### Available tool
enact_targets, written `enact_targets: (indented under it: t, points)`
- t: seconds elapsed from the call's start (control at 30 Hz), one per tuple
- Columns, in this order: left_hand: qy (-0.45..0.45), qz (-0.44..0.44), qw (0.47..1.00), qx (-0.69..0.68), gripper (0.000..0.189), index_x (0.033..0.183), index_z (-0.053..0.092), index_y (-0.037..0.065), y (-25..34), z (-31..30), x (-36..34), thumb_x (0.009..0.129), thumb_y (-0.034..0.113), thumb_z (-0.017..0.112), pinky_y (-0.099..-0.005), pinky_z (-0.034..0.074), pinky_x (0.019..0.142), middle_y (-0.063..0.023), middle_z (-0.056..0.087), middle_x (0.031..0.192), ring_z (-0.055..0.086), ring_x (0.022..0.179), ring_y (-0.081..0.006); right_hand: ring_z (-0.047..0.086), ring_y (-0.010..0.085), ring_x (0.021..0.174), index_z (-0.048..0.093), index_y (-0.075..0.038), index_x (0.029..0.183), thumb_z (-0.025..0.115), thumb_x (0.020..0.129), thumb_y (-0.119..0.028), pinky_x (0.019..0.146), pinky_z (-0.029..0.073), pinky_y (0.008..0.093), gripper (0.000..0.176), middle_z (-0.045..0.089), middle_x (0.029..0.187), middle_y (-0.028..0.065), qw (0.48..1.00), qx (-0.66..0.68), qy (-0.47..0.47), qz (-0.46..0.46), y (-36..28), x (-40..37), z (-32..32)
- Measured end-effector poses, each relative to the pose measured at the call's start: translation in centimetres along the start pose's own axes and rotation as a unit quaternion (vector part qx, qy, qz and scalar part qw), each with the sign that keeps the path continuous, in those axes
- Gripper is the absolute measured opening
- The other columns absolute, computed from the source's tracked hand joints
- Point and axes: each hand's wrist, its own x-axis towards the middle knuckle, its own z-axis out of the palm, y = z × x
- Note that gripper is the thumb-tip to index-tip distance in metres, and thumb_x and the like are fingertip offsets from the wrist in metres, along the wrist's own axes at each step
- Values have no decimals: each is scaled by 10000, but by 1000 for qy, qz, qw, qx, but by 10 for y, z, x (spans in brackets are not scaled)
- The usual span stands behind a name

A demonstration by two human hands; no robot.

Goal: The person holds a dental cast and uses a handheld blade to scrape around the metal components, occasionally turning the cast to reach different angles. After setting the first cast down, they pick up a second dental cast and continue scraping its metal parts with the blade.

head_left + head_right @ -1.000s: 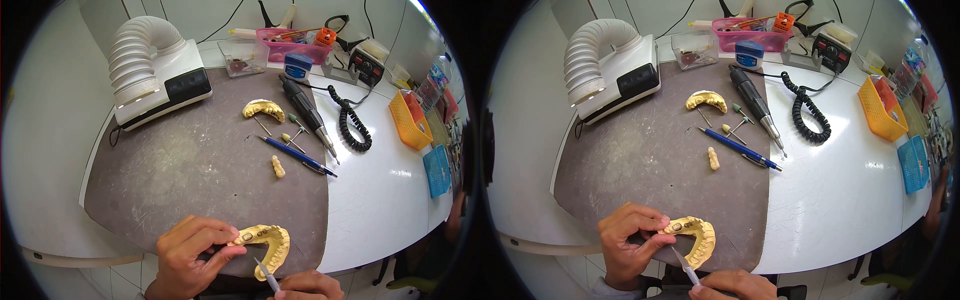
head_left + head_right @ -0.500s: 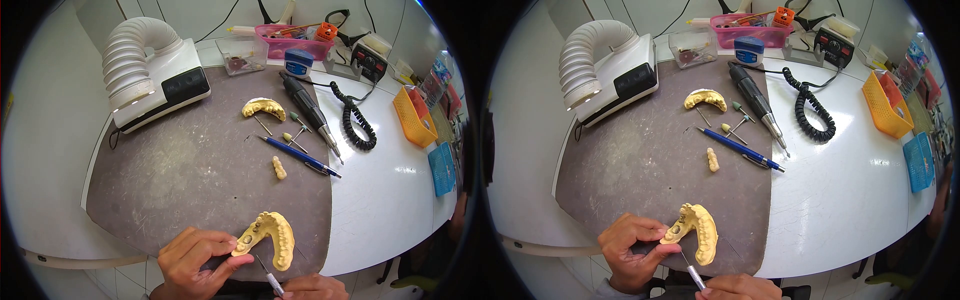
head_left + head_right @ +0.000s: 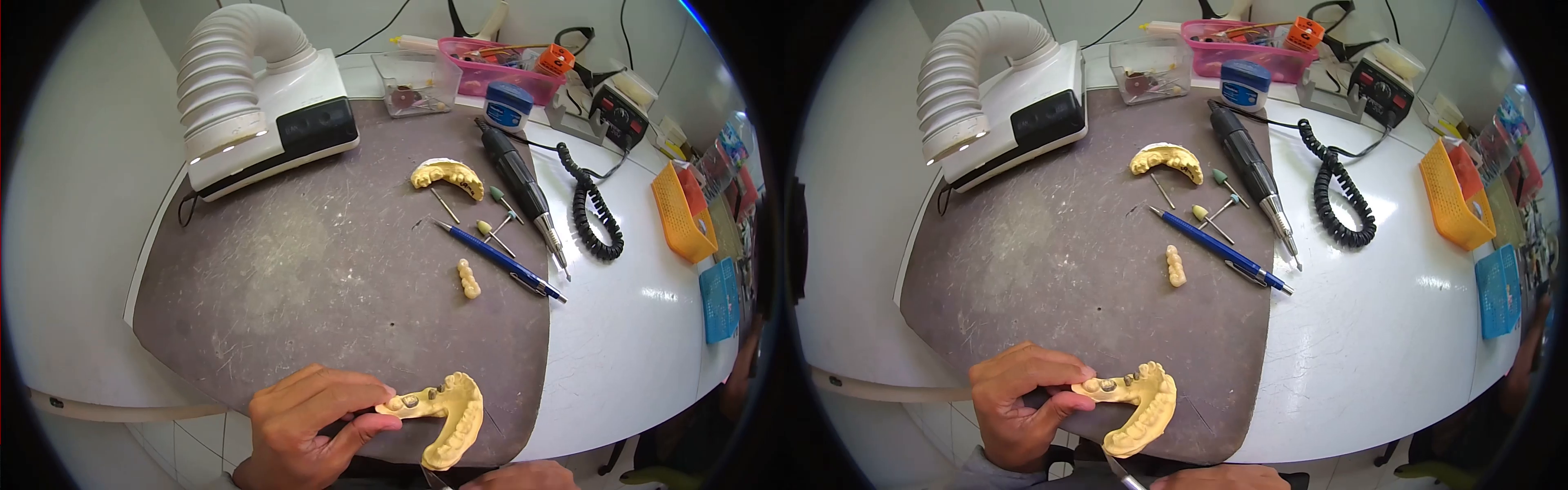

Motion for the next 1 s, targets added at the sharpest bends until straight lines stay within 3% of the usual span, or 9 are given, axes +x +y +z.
enact_targets:
  t: [0.1,0.23,0.4,0.47,0.5,0.53,0.63,0.77,1.0]
  points:
    - [-3,-10,999,-32,220,874,759,28,-1,0,2,780,206,847,-247,486,560,-103,744,805,654,644,-134,677,220,712,659,-30,1030,666,979,-195,598,585,319,173,636,899,134,996,56,9,67,-6,-1,-17]
    - [-23,-20,999,-34,208,936,774,28,0,-4,4,787,160,834,-240,515,569,-93,742,815,672,666,-133,616,243,601,603,33,954,525,995,-539,518,610,331,579,492,789,96,960,168,107,195,-11,3,-17]
    - [-26,-14,999,-30,212,944,774,35,-1,-4,5,784,161,833,-239,510,563,-87,739,836,668,663,-137,646,273,663,601,83,1025,383,966,-690,540,619,347,806,534,821,128,960,258,86,67,18,0,-29]
    - [-24,-12,999,-32,213,949,774,38,-2,-3,6,783,159,832,-240,507,560,-84,739,843,662,663,-136,650,271,661,620,85,1085,410,959,-674,566,624,345,798,571,853,173,989,89,99,56,17,4,-22]
    - [-26,-6,999,-25,208,953,774,41,-1,-4,7,786,154,829,-242,503,556,-82,740,844,657,666,-136,684,277,683,628,98,1106,588,994,-447,608,629,340,558,635,883,204,994,66,53,66,12,10,-26]
    - [-28,0,999,-17,204,957,774,45,-1,-4,7,789,149,826,-245,500,552,-81,740,845,652,669,-137,684,277,683,628,98,1106,588,994,-447,608,629,340,558,635,883,204,994,64,54,67,12,12,-24]
    - [-22,-13,999,-28,201,963,773,48,0,-2,7,793,143,822,-250,491,543,-76,740,848,646,686,-137,734,277,781,648,98,1015,738,851,64,669,617,322,190,713,882,198,996,-9,-1,85,8,20,-15]
    - [-30,-22,999,-19,188,957,772,47,2,-3,10,801,142,816,-250,487,538,-75,741,855,640,686,-137,734,300,743,644,71,930,753,815,39,697,614,362,162,706,795,190,991,-114,-77,2,6,44,-8]
    - [-30,6,1000,0,195,923,774,58,-2,-2,9,800,205,814,-278,480,588,-60,741,855,634,676,-152,745,331,800,623,67,885,729,834,21,799,621,478,126,689,746,183,989,-102,-105,-22,3,46,-2]
